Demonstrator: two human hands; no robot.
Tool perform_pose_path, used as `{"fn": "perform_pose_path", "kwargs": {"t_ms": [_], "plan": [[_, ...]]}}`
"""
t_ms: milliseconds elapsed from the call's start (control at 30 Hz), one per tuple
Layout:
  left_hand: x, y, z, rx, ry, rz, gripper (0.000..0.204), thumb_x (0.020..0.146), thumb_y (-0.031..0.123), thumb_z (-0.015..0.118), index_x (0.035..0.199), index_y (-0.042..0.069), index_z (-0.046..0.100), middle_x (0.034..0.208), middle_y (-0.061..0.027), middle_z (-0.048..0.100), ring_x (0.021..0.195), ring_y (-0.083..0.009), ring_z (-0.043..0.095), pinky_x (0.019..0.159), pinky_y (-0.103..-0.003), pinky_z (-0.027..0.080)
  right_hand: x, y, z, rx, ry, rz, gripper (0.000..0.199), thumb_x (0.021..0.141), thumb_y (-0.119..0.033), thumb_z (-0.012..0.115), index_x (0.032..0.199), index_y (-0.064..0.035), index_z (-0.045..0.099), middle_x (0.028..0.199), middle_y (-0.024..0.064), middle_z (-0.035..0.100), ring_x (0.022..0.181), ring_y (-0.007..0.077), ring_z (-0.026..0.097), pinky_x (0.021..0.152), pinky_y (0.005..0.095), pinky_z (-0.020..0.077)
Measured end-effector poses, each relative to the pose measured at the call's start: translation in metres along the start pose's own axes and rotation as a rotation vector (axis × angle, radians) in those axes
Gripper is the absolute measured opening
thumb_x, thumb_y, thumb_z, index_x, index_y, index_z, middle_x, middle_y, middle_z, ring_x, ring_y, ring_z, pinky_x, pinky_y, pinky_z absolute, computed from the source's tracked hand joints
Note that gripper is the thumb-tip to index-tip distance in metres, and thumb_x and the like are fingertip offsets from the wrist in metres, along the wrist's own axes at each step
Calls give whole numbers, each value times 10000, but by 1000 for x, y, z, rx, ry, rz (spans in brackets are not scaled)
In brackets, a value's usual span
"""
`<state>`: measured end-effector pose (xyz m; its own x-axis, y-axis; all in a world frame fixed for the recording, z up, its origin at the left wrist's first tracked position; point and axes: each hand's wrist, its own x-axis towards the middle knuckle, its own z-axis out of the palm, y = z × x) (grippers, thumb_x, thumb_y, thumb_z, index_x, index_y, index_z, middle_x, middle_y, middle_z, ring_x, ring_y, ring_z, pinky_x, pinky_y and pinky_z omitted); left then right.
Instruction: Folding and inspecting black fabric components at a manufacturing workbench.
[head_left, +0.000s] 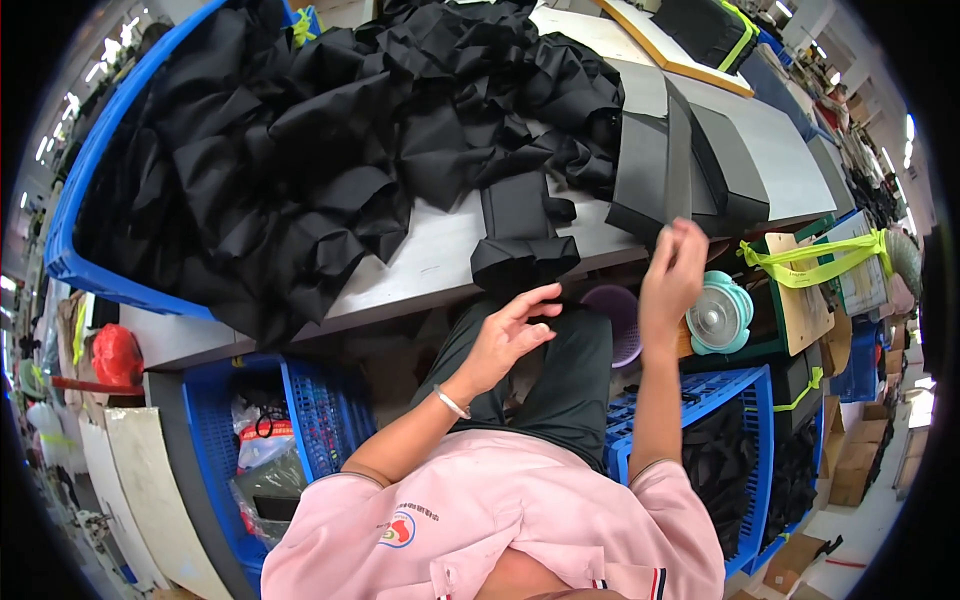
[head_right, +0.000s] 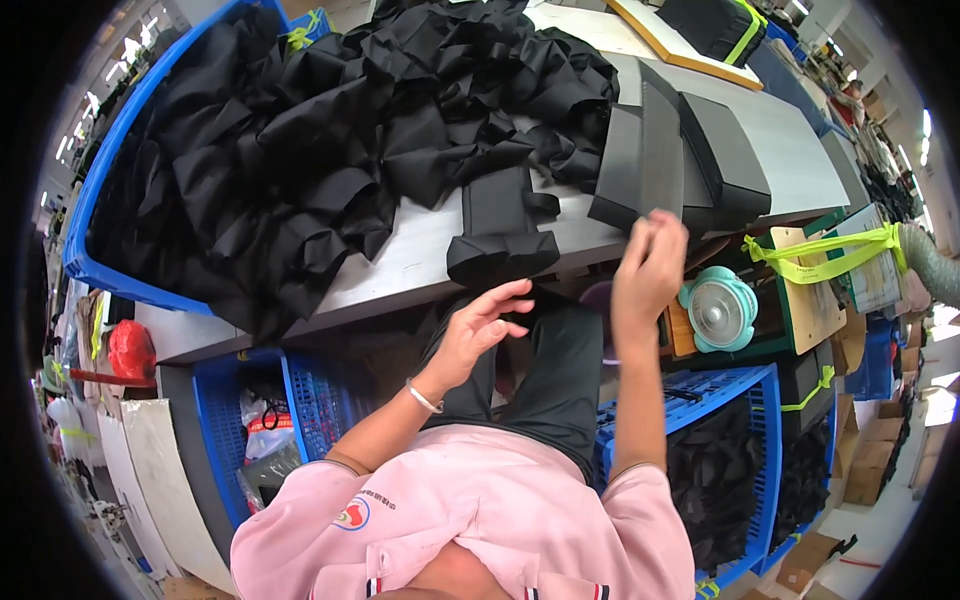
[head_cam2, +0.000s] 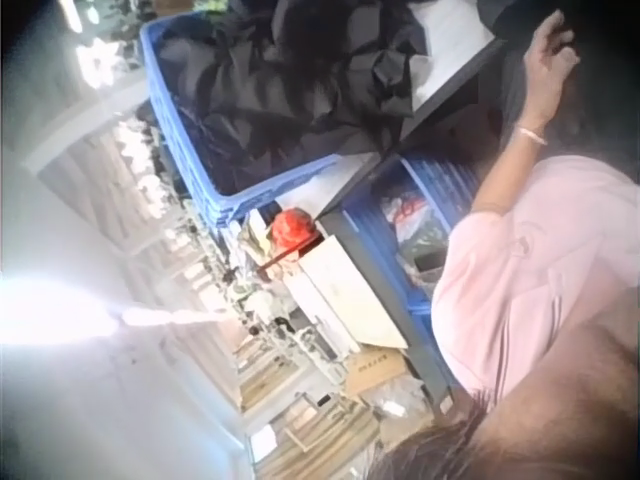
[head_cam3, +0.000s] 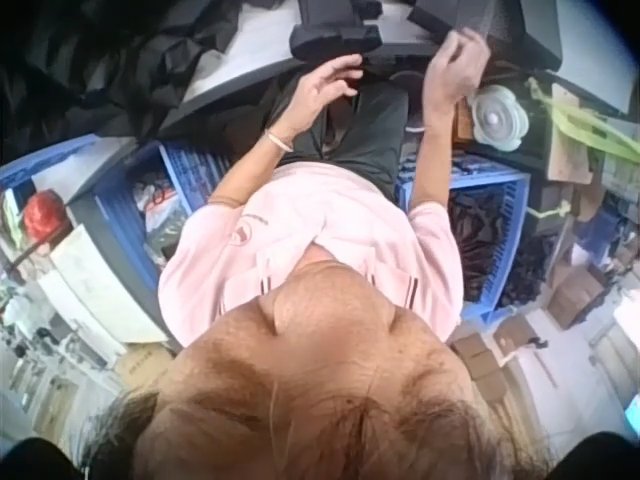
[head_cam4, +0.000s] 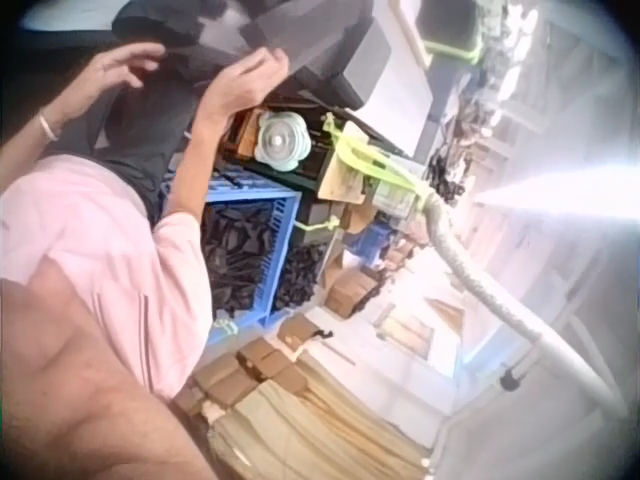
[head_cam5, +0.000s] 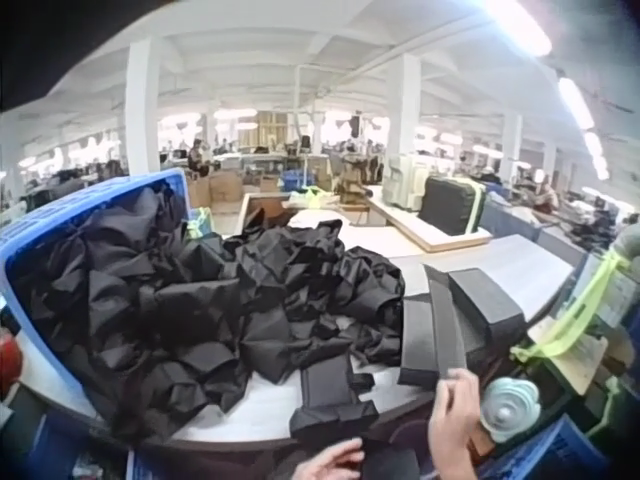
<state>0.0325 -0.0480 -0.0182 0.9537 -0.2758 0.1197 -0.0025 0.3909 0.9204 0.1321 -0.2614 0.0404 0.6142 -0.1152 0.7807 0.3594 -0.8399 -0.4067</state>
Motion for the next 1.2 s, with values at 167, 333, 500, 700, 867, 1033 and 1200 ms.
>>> {"fn": "perform_pose_path", "kwargs": {"t_ms": [167, 333, 500, 700, 867, 1033, 1200], "plan": [[0, -23, 7, -468, -95, -103, 1018, 866, 618, 657, 1564, 53, 178, 1555, -92, 316, 1404, -207, 356, 1162, -394, 296, -96, -82, -54, 373, -411, -96, 60, 891, -2, 607, 927, 18, 564, 1313, 264, 577, 1149, 413, 574, 1013, 458, 427], [-19, -25, -8, -539, -163, -129, 936, 796, 639, 713, 1472, 82, 384, 1487, -95, 443, 1401, -252, 398, 1134, -432, 361, -140, -86, -87, 849, -898, 383, 96, 994, -100, 552, 991, -7, 526, 1341, 204, 595, 1101, 240, 617, 926, 316, 467], [-28, -11, -5, -552, -22, -244, 688, 855, 328, 760, 1385, 0, 468, 1327, -180, 585, 1246, -298, 574, 1044, -434, 482, -154, -73, -91, 676, -819, 600, 150, 991, -150, 578, 984, 0, 571, 1057, 118, 669, 837, 125, 581, 772, 249, 460], [-34, -14, 4, -523, 142, -304, 365, 871, 179, 738, 1152, -29, 630, 1060, -146, 701, 943, -200, 689, 877, -332, 553, -162, -87, -83, 351, -587, 315, 520, 892, -178, 703, 1331, 2, 491, 1254, 200, 540, 1149, 294, 563, 963, 365, 456], [-44, -34, 11, 114, 174, -88, 450, 918, 291, 695, 1249, -1, 610, 1348, -129, 530, 1191, -229, 515, 970, -322, 454, -183, -57, -85, 854, -781, 811, 481, 978, -118, 595, 1415, 28, 454, 1217, 112, 647, 1092, 141, 604, 953, 263, 458], [-24, -37, -19, 971, 655, 221, 333, 865, 91, 685, 1198, 103, 677, 1502, -198, 376, 1345, -392, 373, 1101, -445, 344, -179, -23, -96, 847, -918, 873, 411, 976, -94, 591, 1361, 34, 527, 1195, 77, 657, 1074, 115, 588, 946, 253, 457], [31, -59, -67, 995, 609, 334, 367, 749, -104, 653, 1085, 37, 700, 1438, -209, 474, 1331, -385, 445, 1088, -409, 397, -168, -20, -65, 743, -952, 725, 446, 974, -146, 577, 1378, 35, 524, 1237, 74, 629, 1107, 136, 571, 969, 249, 437]]}}
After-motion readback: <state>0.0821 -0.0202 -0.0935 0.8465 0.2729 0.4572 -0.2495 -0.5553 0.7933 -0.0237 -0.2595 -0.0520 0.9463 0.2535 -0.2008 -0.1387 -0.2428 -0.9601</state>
